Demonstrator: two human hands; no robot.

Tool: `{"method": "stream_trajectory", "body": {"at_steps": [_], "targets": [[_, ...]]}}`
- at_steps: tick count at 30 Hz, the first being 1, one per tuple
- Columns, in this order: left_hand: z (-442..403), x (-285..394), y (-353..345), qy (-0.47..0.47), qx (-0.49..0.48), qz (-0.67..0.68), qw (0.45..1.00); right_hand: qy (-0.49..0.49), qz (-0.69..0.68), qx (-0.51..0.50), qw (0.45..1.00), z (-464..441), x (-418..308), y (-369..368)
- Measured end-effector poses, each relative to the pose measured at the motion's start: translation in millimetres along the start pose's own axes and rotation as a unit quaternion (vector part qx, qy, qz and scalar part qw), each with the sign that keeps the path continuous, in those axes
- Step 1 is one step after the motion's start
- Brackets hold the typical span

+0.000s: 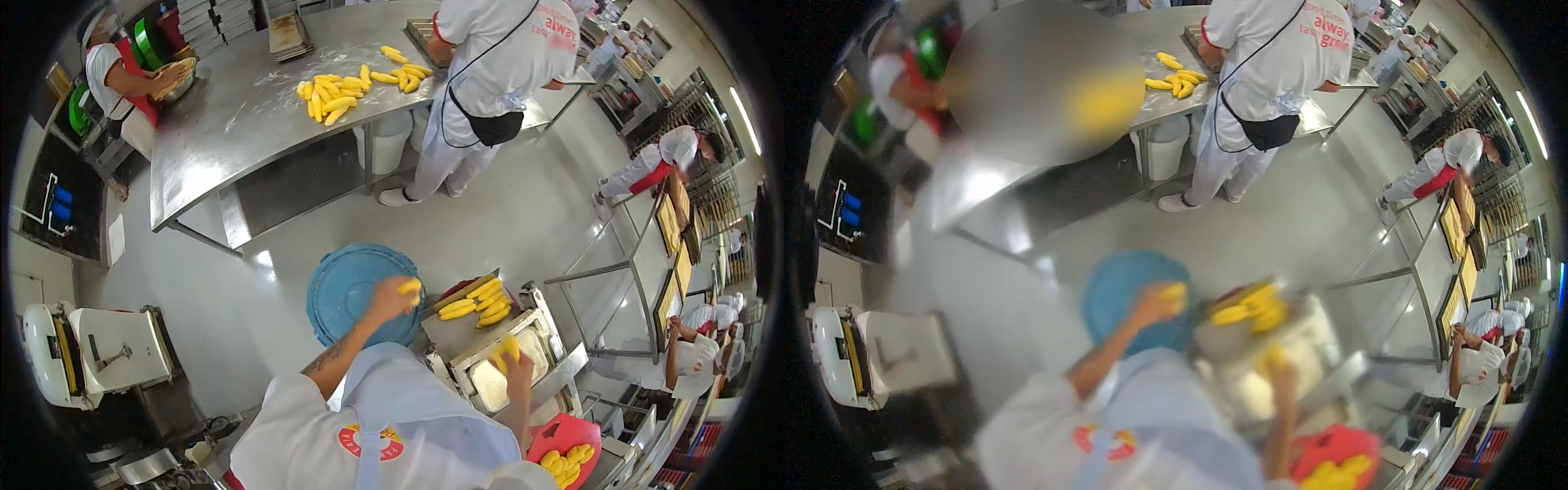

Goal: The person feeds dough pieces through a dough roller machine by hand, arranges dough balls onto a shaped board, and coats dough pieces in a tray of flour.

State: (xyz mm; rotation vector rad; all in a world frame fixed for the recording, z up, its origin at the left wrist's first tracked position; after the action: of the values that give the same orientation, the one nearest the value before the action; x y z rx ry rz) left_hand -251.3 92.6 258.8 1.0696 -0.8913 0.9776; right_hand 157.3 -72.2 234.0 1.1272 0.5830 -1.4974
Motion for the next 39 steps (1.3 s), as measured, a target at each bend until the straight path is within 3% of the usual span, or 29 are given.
{"method": "stream_trajectory", "body": {"at_steps": [2,3,4,5,6,7,8,9,10,11,13,16,17,18,19,20,21,22,25,27,31,32,33,35,36,37,39], "targets": [[-22.8,40.1,58.7,0.044,0.042,-0.034,0.998,0.022,-0.056,-0.109,0.992,-41.8,-91.1,-100.1],[-64.7,22.1,81.2,-0.076,0.116,-0.002,0.99,0.05,-0.103,-0.17,0.979,-58.2,-149.2,-153.7],[-70.5,94.1,126.4,-0.027,0.121,-0.01,0.992,0.085,-0.16,-0.234,0.955,-74.2,-217.2,-206.2],[-83.6,160.1,173.4,-0.2,0.304,-0.242,0.899,0.116,-0.229,-0.294,0.921,-92.1,-290.0,-254.0],[-132.3,173.7,208.3,-0.174,0.24,-0.068,0.953,0.131,-0.299,-0.344,0.88,-109.4,-354.4,-292.1],[-164.0,186.8,234.9,-0.148,0.199,0.044,0.968,0.124,-0.355,-0.365,0.852,-129.7,-407.4,-321.1],[-194.9,199.2,261.0,-0.115,0.167,0.158,0.967,0.063,-0.362,-0.342,0.865,-148.6,-439.7,-337.8],[-193.9,221.8,277.4,-0.016,0.122,0.247,0.961,0.015,-0.368,-0.259,0.893,-155.1,-459.8,-338.4],[-190.8,222.3,291.7,-0.011,0.165,0.225,0.96,-0.04,-0.375,-0.171,0.91,-154.4,-462.4,-335.4],[-186.5,218.2,300.1,-0.003,0.203,0.2,0.958,0.004,-0.342,-0.222,0.913,-147.3,-465.5,-338.0],[-173.1,182.4,292.8,-0.043,0.19,0.168,0.966,0.076,-0.277,-0.285,0.914,-132.1,-432.8,-316.1],[-154.6,70.9,213.8,0.035,0.153,0.178,0.972,0.073,-0.254,-0.306,0.915,-84.2,-296.2,-250.9],[-142.7,31.9,177.3,0.078,0.147,0.155,0.974,-0.007,-0.274,-0.231,0.934,-70.3,-225.2,-216.3],[-132.1,-9.8,127.4,0.056,0.116,0.106,0.986,-0.073,-0.289,-0.167,0.94,-55.0,-159.9,-182.7],[-135.3,-68.8,69.2,0.071,-0.015,0.065,0.995,-0.123,-0.287,-0.08,0.947,-33.0,-99.3,-149.4],[-117.0,-85.4,4.7,0.109,-0.071,0.062,0.99,-0.164,-0.278,0.004,0.947,-2.0,-43.3,-113.7],[-95.1,-102.5,-59.1,0.123,-0.139,0.107,0.977,-0.206,-0.293,0.023,0.933,30.1,0.5,-86.5],[-83.9,-114.9,-121.3,0.107,-0.227,0.006,0.968,-0.236,-0.272,0.065,0.931,63.3,6.7,-64.8],[-75.2,-147.7,-253.0,0.02,-0.307,-0.27,0.912,-0.242,-0.306,0.121,0.913,121.5,38.3,-33.7],[-89.6,-175.9,-315.2,-0.02,-0.234,-0.364,0.901,-0.245,-0.299,0.176,0.905,125.0,40.6,-23.3],[-99.7,-146.9,-347.6,0.01,-0.182,-0.512,0.839,-0.143,-0.284,0.131,0.939,37.8,24.0,-64.3],[-99.7,-149.5,-350.6,-0.025,-0.126,-0.517,0.847,-0.133,-0.237,0.143,0.952,5.1,18.8,-74.1],[-101.7,-159.6,-359.5,-0.01,-0.153,-0.52,0.84,-0.123,-0.193,0.155,0.961,-33.0,16.2,-81.2],[-109.2,-180.3,-355.6,0.018,-0.202,-0.538,0.818,-0.164,-0.128,0.261,0.943,-117.5,73.2,-82.0],[-105.3,-179.7,-350.3,-0.042,-0.125,-0.519,0.844,-0.17,-0.064,0.341,0.922,-152.7,93.1,-76.5],[-99.0,-178.0,-349.6,-0.082,-0.132,-0.473,0.867,-0.171,0.003,0.417,0.893,-182.6,109.3,-69.5],[-88.9,-172.5,-338.7,-0.16,-0.144,-0.37,0.904,-0.275,0.003,0.489,0.828,-215.2,174.1,-58.1]]}}
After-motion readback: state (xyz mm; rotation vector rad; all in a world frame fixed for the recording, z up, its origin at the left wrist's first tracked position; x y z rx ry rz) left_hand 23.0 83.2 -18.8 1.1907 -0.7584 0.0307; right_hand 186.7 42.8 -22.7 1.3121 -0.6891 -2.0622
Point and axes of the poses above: each hand's wrist, its own z-axis away from the middle knuckle, its own y-axis out of the back of the hand, x = y × z, the point moved 7 cm from there along -z, towards the middle knuckle, and after that the axes turned 9 degrees about -z, right-handed, at the moved point
